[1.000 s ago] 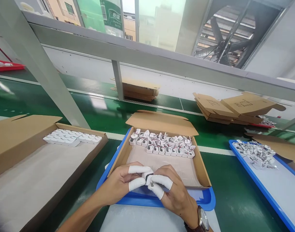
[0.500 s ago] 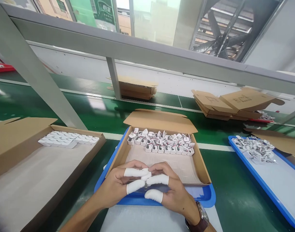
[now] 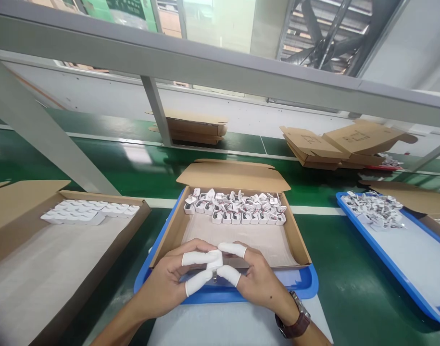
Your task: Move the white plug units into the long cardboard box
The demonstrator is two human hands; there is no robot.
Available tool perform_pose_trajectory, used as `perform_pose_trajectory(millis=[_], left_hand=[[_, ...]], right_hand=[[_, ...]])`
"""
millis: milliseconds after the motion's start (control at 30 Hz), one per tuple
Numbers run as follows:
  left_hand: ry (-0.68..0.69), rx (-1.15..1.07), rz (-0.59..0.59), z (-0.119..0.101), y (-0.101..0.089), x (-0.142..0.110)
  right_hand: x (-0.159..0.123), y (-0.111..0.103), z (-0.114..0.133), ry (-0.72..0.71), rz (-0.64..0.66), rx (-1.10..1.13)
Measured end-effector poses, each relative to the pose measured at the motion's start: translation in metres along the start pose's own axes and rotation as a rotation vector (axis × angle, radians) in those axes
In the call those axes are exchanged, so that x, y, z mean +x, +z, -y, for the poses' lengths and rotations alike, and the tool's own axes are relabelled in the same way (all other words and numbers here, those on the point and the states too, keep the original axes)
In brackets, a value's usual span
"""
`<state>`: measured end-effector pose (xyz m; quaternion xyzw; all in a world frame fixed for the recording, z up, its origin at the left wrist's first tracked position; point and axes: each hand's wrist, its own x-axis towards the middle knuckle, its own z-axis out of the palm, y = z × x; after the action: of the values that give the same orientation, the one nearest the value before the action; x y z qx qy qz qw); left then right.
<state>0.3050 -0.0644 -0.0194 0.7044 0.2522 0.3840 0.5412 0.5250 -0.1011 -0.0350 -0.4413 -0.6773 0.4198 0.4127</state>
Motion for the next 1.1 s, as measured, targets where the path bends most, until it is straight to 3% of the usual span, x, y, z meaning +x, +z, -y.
perform_pose_trajectory(millis=[233,400,600,900,1100], left_hand=[[0.056,0.037,0.0,0.005,0.001,-0.001],[0.0,-0.033,-0.015,0.005,0.004,0.0],[-0.106,-0.084,0.059,0.006,0.001,-0.001],[-0.101,-0.045,-0.036,0.012,0.006,0.001],[-0.209,-0.121,-0.076,0.012,0.009,-0.001]], right_hand=[[0.0,0.002,0.005,-0.106,0.019,-0.035],[0.001,0.007,0.001,0.011,-0.048,0.014],[0.005,0.011,0.003,0.093,-0.073,0.106],[0.004,0.006,0.005,0.145,-0.043,0.198],[0.005,0.006,-0.002,0.16,-0.094,0.157]])
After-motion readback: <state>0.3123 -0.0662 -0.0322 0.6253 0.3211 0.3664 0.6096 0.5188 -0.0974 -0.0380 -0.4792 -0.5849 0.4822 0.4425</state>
